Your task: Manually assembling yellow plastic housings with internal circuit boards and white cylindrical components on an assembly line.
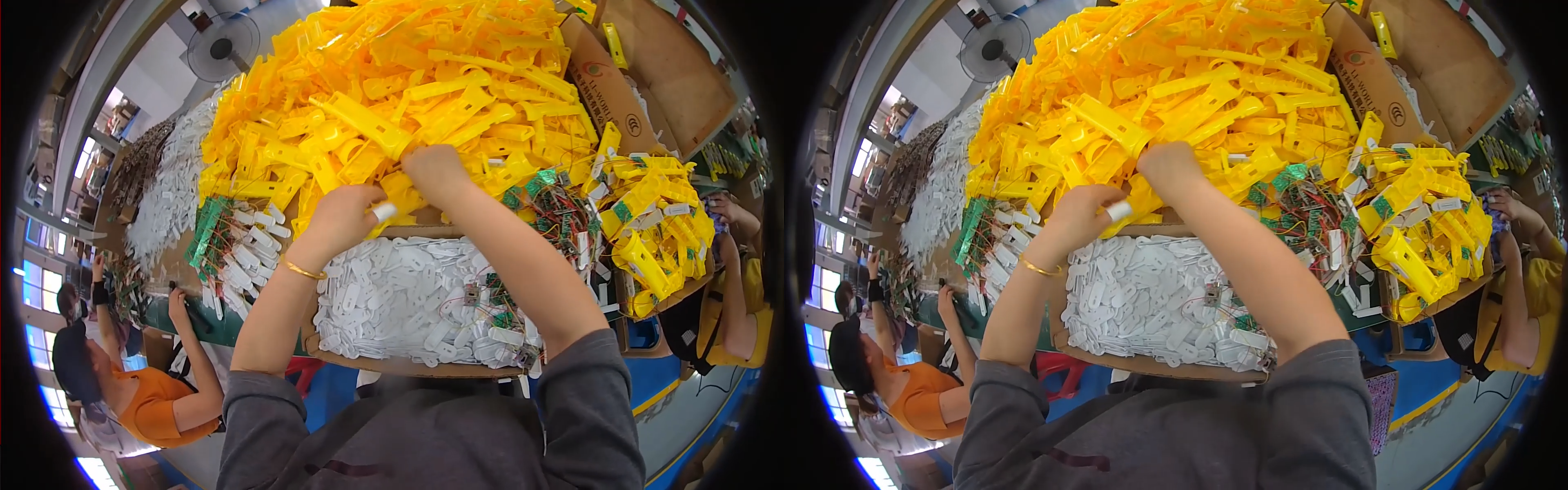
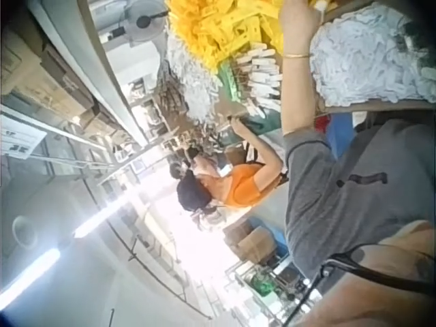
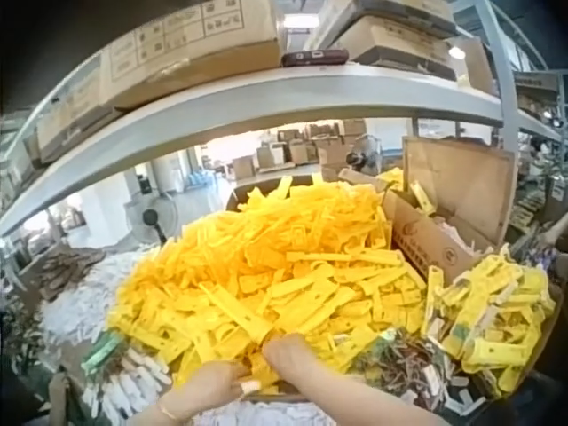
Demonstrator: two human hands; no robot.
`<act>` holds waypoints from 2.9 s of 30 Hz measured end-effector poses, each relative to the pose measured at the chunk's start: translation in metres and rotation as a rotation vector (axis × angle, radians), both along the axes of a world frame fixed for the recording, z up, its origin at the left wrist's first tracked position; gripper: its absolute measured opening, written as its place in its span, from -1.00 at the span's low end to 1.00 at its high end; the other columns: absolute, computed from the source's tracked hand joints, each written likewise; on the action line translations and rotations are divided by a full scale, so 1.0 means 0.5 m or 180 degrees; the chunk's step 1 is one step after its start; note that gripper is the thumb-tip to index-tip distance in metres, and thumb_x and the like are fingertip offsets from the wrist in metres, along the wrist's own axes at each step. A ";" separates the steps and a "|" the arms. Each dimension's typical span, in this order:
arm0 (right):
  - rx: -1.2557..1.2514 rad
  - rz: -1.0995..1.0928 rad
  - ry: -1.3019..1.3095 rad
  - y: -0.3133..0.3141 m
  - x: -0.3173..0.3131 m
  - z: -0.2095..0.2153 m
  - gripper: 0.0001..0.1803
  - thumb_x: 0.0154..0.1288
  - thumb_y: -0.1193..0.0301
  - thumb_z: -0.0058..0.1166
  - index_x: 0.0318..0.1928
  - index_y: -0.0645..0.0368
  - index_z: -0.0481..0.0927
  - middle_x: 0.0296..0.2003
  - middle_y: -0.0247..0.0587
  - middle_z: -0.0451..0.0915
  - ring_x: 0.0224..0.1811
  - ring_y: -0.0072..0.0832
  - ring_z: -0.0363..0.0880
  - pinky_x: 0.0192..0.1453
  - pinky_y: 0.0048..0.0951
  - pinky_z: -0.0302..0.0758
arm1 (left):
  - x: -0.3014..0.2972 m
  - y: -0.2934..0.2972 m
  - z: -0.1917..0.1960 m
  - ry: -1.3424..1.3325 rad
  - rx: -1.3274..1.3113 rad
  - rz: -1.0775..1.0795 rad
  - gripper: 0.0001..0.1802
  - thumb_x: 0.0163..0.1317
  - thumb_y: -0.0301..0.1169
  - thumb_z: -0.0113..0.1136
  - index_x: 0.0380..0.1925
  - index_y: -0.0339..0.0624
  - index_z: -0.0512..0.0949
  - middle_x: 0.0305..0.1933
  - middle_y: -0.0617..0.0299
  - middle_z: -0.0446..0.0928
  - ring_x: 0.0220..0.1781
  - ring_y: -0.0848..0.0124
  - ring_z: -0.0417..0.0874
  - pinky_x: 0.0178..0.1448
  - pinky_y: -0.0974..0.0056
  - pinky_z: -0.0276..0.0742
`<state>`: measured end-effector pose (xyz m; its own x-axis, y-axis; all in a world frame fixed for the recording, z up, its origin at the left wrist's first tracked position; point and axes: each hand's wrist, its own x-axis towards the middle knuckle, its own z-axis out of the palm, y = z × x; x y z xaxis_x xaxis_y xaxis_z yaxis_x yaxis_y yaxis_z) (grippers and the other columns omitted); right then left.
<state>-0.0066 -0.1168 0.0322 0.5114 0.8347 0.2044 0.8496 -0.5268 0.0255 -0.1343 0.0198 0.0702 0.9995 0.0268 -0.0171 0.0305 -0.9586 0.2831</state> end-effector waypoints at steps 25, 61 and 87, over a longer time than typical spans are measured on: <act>-0.0009 0.0159 0.0764 -0.076 -0.289 -0.107 -0.84 -0.15 0.55 0.05 -0.42 0.20 0.52 -0.48 -0.19 0.48 -0.48 -0.33 0.57 -0.52 -0.36 0.49 | -0.173 -0.005 -0.002 -0.0195 -0.4574 0.0777 -0.51 0.04 -0.48 0.22 0.01 -0.31 0.35 -0.15 0.19 0.50 -0.12 0.35 0.57 0.01 0.24 0.47; 0.3050 -0.0755 0.5976 -0.285 -0.329 0.008 -0.86 0.16 0.56 0.13 -0.27 0.30 0.47 -0.47 -0.27 0.58 -0.53 -0.68 0.53 -0.46 -0.66 0.50 | -0.241 -0.252 -0.117 0.1015 -0.5767 0.1219 -0.44 0.29 0.10 -0.17 0.00 -0.15 0.35 -0.24 0.24 0.51 -0.30 0.48 0.58 -0.28 0.36 0.56; 0.2494 0.0012 0.3627 -0.324 -0.265 0.071 -0.82 0.01 0.62 0.14 -0.31 0.25 0.52 -0.31 -0.26 0.52 -0.24 -0.50 0.46 -0.09 -0.48 0.37 | -0.252 -0.231 -0.039 -0.0918 -0.5097 0.0837 -0.50 -0.17 -0.69 0.31 -0.19 -0.17 0.34 -0.21 0.13 0.53 -0.25 0.48 0.56 -0.18 0.42 0.46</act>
